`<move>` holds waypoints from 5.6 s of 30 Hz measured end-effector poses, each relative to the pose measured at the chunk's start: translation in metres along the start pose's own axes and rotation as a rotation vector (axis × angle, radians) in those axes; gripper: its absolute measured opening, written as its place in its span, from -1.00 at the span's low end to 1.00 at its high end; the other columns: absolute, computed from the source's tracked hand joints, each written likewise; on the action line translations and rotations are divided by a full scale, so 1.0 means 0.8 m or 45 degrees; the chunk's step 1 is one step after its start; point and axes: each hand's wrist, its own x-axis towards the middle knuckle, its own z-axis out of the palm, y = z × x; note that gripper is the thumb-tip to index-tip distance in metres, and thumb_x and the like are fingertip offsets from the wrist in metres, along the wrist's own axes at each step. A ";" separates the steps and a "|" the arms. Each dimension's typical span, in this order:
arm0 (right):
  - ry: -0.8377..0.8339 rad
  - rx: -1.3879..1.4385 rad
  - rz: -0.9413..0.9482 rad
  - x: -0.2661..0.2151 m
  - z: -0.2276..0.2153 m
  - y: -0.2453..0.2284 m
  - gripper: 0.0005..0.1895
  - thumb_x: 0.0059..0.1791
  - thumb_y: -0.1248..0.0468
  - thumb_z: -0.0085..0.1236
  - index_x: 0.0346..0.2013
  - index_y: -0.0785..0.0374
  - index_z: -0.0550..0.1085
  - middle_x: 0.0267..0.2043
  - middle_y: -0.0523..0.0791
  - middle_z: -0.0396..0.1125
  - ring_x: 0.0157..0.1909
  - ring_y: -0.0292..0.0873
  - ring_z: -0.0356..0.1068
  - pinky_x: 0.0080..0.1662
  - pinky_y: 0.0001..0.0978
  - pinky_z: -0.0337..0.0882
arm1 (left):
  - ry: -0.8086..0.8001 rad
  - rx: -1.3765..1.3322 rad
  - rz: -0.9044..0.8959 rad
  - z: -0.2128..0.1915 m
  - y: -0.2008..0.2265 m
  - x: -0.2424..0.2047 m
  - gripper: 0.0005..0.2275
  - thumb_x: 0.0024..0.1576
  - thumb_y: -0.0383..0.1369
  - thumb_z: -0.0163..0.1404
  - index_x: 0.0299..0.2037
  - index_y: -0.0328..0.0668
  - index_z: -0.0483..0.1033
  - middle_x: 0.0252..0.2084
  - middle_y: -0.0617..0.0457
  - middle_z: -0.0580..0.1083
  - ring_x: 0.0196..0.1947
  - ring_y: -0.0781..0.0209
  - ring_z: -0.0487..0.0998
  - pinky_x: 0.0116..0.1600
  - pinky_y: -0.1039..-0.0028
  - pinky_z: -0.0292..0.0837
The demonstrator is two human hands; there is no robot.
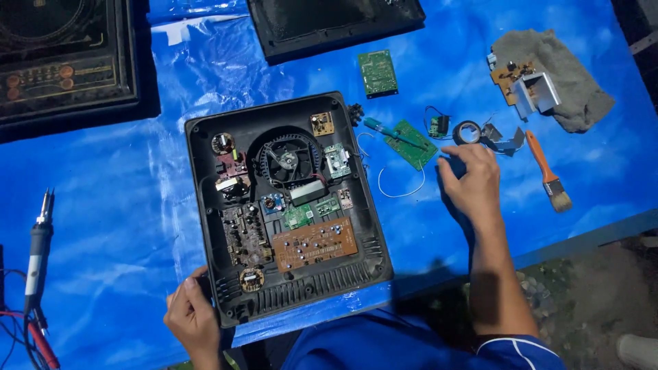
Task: Placing and aligning multiple small circuit boards into the internal chassis of an induction cooker.
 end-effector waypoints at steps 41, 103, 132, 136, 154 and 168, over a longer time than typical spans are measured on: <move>0.125 -0.071 -0.189 0.051 0.039 0.038 -0.76 0.11 0.35 0.33 0.05 0.36 0.60 0.08 0.13 0.47 0.14 0.23 0.42 0.14 0.18 0.30 | 0.009 -0.040 0.028 -0.003 0.012 0.009 -0.65 0.45 -0.28 -0.26 -0.08 -0.08 0.68 -0.40 0.14 0.50 -0.32 0.15 0.49 -0.03 0.31 0.23; -0.749 1.180 -0.352 -0.044 -0.061 -0.263 -0.91 -0.08 0.32 0.33 -0.33 0.29 0.63 -0.31 -0.04 0.57 -0.27 -0.12 0.59 -0.15 -0.36 0.59 | -0.411 -0.478 0.907 0.010 0.186 -0.060 -0.87 0.32 -0.45 -0.09 -0.24 -0.37 0.44 -0.43 -0.06 0.38 -0.55 0.09 0.26 -0.34 0.31 0.17; 0.062 0.915 -0.059 -0.037 -0.044 -0.142 -0.91 0.23 0.45 -0.22 -0.07 0.32 0.31 -0.11 0.01 0.33 -0.01 -0.03 0.42 0.07 -0.25 0.54 | -0.117 -0.150 0.553 0.034 0.111 -0.086 -0.85 0.22 -0.42 0.04 -0.08 -0.26 0.61 -0.20 -0.08 0.67 -0.46 0.24 0.72 -0.38 0.51 0.70; 0.331 1.023 0.321 -0.019 -0.050 -0.054 -0.90 0.33 0.24 -0.11 -0.03 0.17 0.30 -0.12 -0.08 0.24 0.00 -0.10 0.35 0.13 -0.25 0.48 | 0.046 -0.010 0.421 0.011 0.070 -0.088 -0.87 0.23 -0.42 0.03 -0.17 -0.26 0.64 -0.23 -0.01 0.65 -0.43 0.21 0.67 -0.33 0.43 0.58; -0.232 0.026 0.185 0.038 -0.019 -0.035 -0.53 0.12 0.20 0.16 0.29 0.28 0.37 0.17 0.16 0.09 0.16 0.29 0.22 0.12 0.28 0.34 | 0.085 0.056 -0.137 -0.006 0.053 -0.030 -0.63 0.47 -0.22 -0.38 0.17 -0.15 0.52 0.05 -0.03 0.54 0.06 -0.07 0.51 0.24 0.19 0.17; -0.341 -0.016 0.071 0.080 0.028 0.022 -0.52 0.10 0.13 0.15 0.27 0.28 0.44 0.14 0.13 0.32 0.15 0.22 0.29 0.09 0.19 0.32 | 0.145 0.036 -0.060 0.006 0.029 -0.034 -0.63 0.48 -0.29 -0.31 -0.11 -0.21 0.63 -0.08 0.02 0.59 0.00 0.03 0.54 0.13 0.25 0.13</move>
